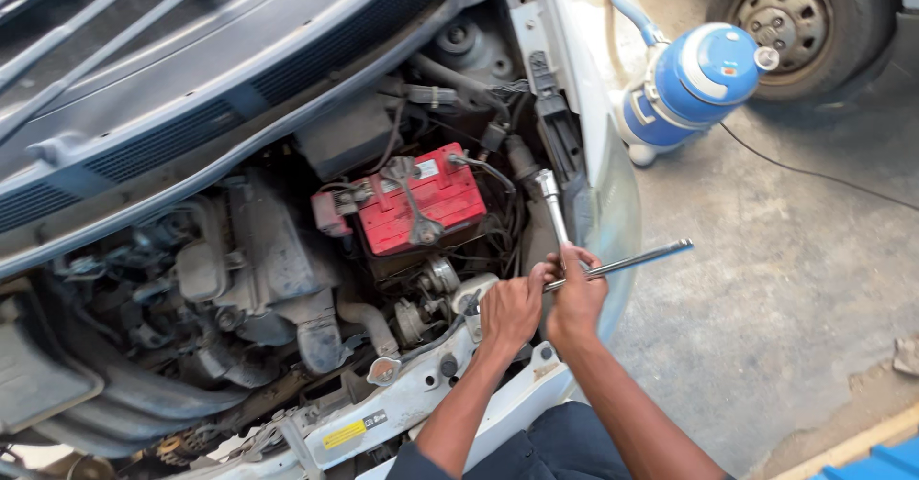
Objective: The person works on a car engine by using socket wrenches to loosen and tighten various bolts around the battery and engine block, then selects a different socket size from a tool kit to continue working on the radiator support area.
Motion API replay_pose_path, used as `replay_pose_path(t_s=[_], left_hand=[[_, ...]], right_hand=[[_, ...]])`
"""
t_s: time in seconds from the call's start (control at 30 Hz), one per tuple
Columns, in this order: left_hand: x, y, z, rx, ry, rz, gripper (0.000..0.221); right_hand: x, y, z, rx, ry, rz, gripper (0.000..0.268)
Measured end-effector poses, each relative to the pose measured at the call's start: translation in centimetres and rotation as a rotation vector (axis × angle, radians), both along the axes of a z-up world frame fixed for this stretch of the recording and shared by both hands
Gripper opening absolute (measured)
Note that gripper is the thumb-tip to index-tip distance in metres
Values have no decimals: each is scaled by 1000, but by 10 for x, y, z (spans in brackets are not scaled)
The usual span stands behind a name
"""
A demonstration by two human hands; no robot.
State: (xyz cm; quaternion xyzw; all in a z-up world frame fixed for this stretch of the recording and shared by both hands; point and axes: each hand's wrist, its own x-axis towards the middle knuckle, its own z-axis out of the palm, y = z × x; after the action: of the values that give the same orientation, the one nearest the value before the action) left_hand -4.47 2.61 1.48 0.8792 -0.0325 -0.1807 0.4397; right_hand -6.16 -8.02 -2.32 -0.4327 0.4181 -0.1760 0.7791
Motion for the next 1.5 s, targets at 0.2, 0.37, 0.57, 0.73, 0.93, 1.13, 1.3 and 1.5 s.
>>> replay_pose_path(t_s=[0.2,0.37,0.57,0.73,0.93,1.13,1.3,1.5], left_hand=[[9,10,-29,63,-89,5,69],[17,22,-33,39,-133,-22,63],[39,40,-22,54,-223,-34,58],[68,66,-14,131,-381,-154,58],[131,86,0,224,-669,-345,49],[196,77,53,339,-873,-633,51],[233,56,84,415,-1016,-922,46],[224,71,75,500,-982,-994,47]], right_hand=[[7,-100,44,-1418,34,-73,71],[89,-138,174,-1674,-99,741,25],[166,-73,159,-2236,-604,1813,73],[177,-76,112,-2124,-259,2144,35],[152,-89,70,-2344,-422,1736,30],[117,-63,61,-2107,-220,1266,26],[98,-26,49,-1965,-65,1056,15],[98,-7,29,-1846,-160,915,19]])
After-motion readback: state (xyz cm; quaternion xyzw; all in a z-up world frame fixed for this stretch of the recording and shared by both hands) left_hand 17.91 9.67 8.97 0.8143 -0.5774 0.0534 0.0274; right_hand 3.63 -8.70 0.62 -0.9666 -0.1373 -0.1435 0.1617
